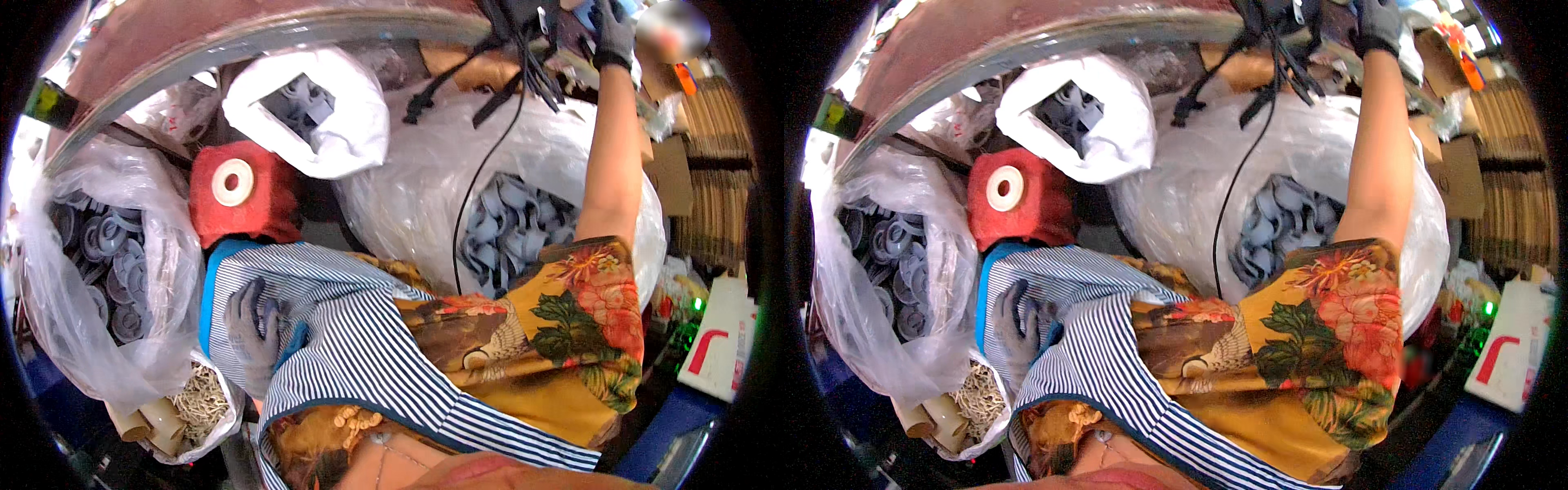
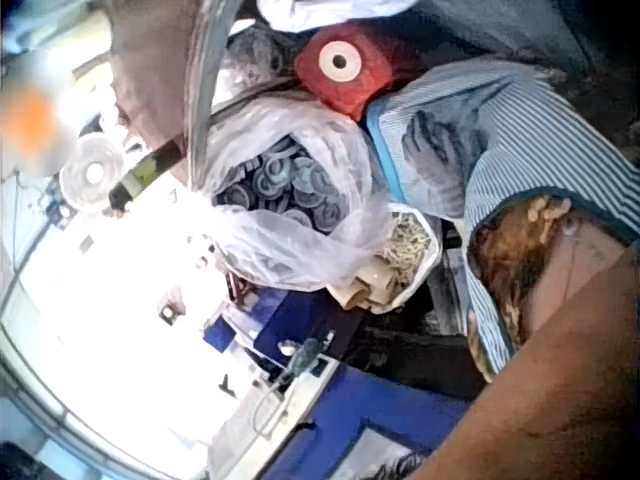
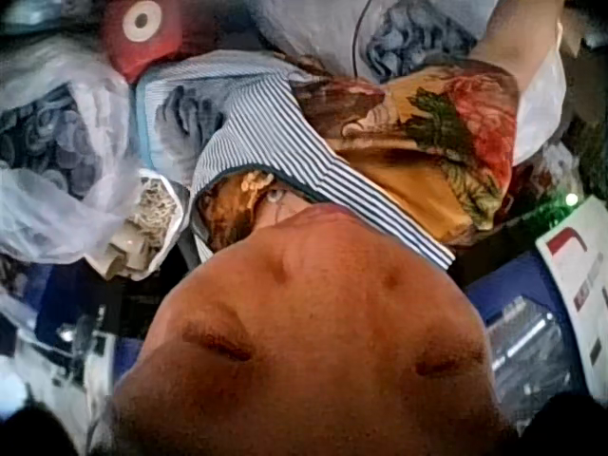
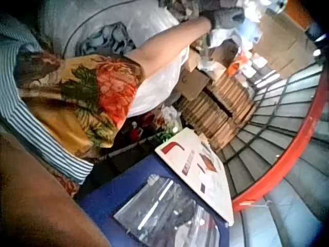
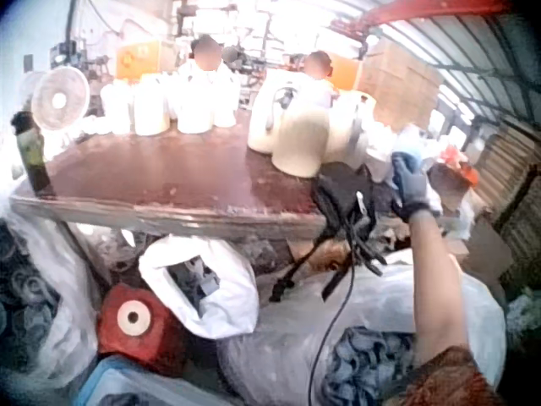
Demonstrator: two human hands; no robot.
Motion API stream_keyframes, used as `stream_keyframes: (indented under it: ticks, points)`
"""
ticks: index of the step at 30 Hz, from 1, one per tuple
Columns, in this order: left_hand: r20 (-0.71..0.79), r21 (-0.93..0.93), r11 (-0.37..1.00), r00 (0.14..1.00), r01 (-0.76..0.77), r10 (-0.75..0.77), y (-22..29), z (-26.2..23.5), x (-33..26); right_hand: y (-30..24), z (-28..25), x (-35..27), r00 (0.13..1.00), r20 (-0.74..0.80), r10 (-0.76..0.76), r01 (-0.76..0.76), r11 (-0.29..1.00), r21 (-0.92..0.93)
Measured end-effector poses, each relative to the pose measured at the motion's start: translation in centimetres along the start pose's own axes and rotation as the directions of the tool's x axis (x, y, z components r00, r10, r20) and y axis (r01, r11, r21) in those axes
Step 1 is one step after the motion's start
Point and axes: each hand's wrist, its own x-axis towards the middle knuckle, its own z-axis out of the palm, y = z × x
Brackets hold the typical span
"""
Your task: The person repeatedly picks up a beige plastic cup and a grey plastic lid from nearby piles. They align the lid with the cup opening and press it down to secure it. The person then places the assembled unit onto a conveyor belt to the right. This process is repeated continuously throughout the video.
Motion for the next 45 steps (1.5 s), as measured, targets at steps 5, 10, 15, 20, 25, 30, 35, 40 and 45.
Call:
stream_keyframes:
  ticks: [5,10,15,20,25,30,35,40,45]
  points:
    - [-0.024,-0.096,0.992,0.997,-0.082,0.080,-1.5,0.7,2.8,8.2,-15.0,-17.7,0.959,-0.111,0.260,-0.281,0.835,-0.472]
    - [-0.033,-0.176,0.984,0.999,-0.013,0.007,-2.8,-0.1,1.8,22.2,-25.0,-33.0,0.642,0.051,0.765,0.259,-0.154,-0.954]
    - [-0.083,-0.155,0.987,0.995,0.043,-0.057,-1.7,-1.3,1.7,26.7,-25.9,-37.1,0.488,-0.116,0.865,0.603,-0.431,-0.671]
    - [-0.104,-0.164,0.986,0.995,-0.011,-0.006,-2.3,-0.2,1.5,25.7,-23.1,-32.8,0.478,0.030,0.878,0.473,-0.229,-0.851]
    - [-0.099,-0.091,0.994,0.994,-0.056,0.047,-2.4,-0.8,1.1,27.0,-22.8,-26.8,0.384,0.108,0.917,0.333,-0.029,-0.942]
    - [-0.139,-0.063,0.998,0.990,-0.027,0.018,-2.9,-1.4,0.2,26.7,-24.5,-30.1,0.513,0.315,0.798,0.361,0.133,-0.923]
    - [-0.101,-0.207,0.977,0.993,0.045,-0.067,-4.4,0.7,-1.3,25.5,-16.5,-37.2,0.576,0.327,0.749,0.283,0.192,-0.940]
    - [0.001,-0.072,0.996,0.998,-0.061,0.061,-3.1,-0.8,0.9,20.8,-10.4,-38.8,0.790,0.377,0.484,0.167,0.421,-0.891]
    - [-0.053,-0.132,0.989,0.997,-0.061,0.055,-4.8,-0.7,2.0,6.8,-22.6,-30.0,0.953,0.016,0.303,0.135,-0.374,-0.918]
